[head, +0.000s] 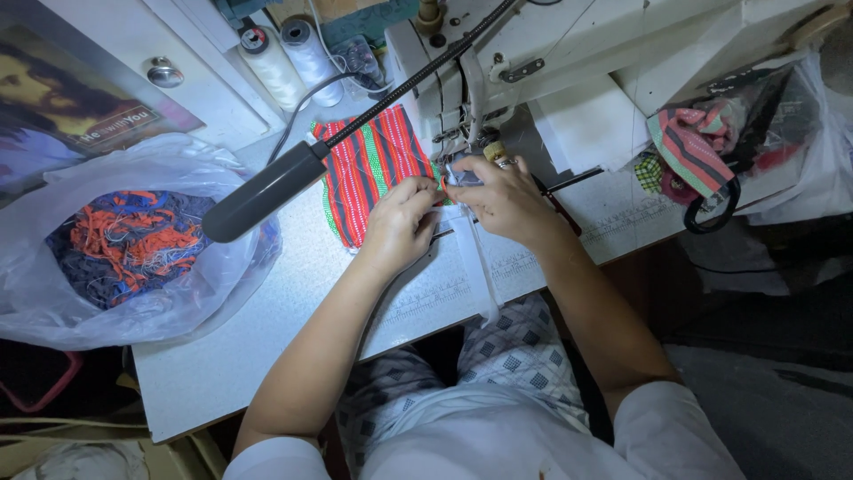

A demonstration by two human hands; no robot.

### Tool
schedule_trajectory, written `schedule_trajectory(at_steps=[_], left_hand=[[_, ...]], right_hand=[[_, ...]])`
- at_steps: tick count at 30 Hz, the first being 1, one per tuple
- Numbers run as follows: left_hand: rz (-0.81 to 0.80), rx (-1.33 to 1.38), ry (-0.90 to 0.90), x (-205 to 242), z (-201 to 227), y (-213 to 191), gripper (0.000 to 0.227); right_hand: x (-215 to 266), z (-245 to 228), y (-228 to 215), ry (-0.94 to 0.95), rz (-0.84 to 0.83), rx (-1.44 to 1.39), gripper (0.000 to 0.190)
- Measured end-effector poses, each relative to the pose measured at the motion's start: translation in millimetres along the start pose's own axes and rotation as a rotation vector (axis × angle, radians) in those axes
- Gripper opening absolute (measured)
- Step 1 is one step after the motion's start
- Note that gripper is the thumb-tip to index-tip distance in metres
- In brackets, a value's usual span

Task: Sewing a white strip onto a piece of colorful fabric using an industrial sewing machine.

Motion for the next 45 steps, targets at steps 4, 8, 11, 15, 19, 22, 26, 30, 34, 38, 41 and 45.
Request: schedule_trajectory(at_steps=[4, 8, 11, 15, 19, 22, 26, 30, 34, 38, 41, 45], left_hand=[[-0.012, -0.047, 0.011, -3.8, 10.1, -3.0, 0.017], [-0.068, -0.146, 0.012, -0.8, 12.7, 0.2, 0.019], [-0.084, -0.14, 0.003, -0.3, 5.7, 2.3, 0.021], [-0.067, -0.104, 0.005, 0.2, -3.8, 8.0, 0.016], [-0.03, -0.017, -0.064, 0.7, -6.4, 6.0, 0.021], [-0.041, 0.038, -0.079, 0.6, -6.1, 2.3, 0.014], [-0.062, 0.09, -0.046, 1.6, -5.0, -1.8, 0.008], [-0.107, 0.071, -0.029, 2.0, -3.2, -4.4, 0.013], [-0.129, 0.09, -0.043, -1.4, 3.7, -9.6, 0.01], [-0.133, 0.071, -0.021, -2.1, 7.4, -11.5, 0.009], [-0.14, 0.092, -0.047, -2.8, 5.9, -11.3, 0.009], [-0.086, 0.13, -0.056, -3.7, 12.8, -13.3, 0.01]], right_hand=[[-0.2, 12.1, 8.5, -0.014, 0.076, -0.026, 0.024], [5.7, 30.9, 28.9, 0.035, 0.265, -0.086, 0.013], [9.1, 14.7, 2.9, 0.055, 0.209, -0.189, 0.014], [13.6, 0.0, -3.0, 0.036, 0.209, -0.163, 0.013], [12.7, 0.9, 12.6, 0.043, 0.215, -0.111, 0.011], [9.7, 6.8, 23.4, 0.054, 0.214, -0.081, 0.007], [9.7, -3.4, 4.3, 0.063, 0.059, -0.13, 0.004], [9.9, -0.7, 7.4, 0.003, 0.108, -0.138, 0.004], [8.2, -3.9, 5.5, -0.012, 0.142, -0.198, 0.009], [8.7, -8.3, 8.2, -0.08, 0.168, -0.166, 0.01], [9.6, -5.7, -0.7, -0.078, 0.188, -0.107, 0.007], [7.2, -0.1, 9.1, -0.028, 0.167, -0.103, 0.008]])
Point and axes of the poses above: each hand's wrist, its own x-axis away from the middle knuckle, its own y-axis out of the palm, z = x × y, the point moved 6 cm from there along -x, towards the middle knuckle, and after that the axes turned 13 degrees about x, right-handed, at the moved point
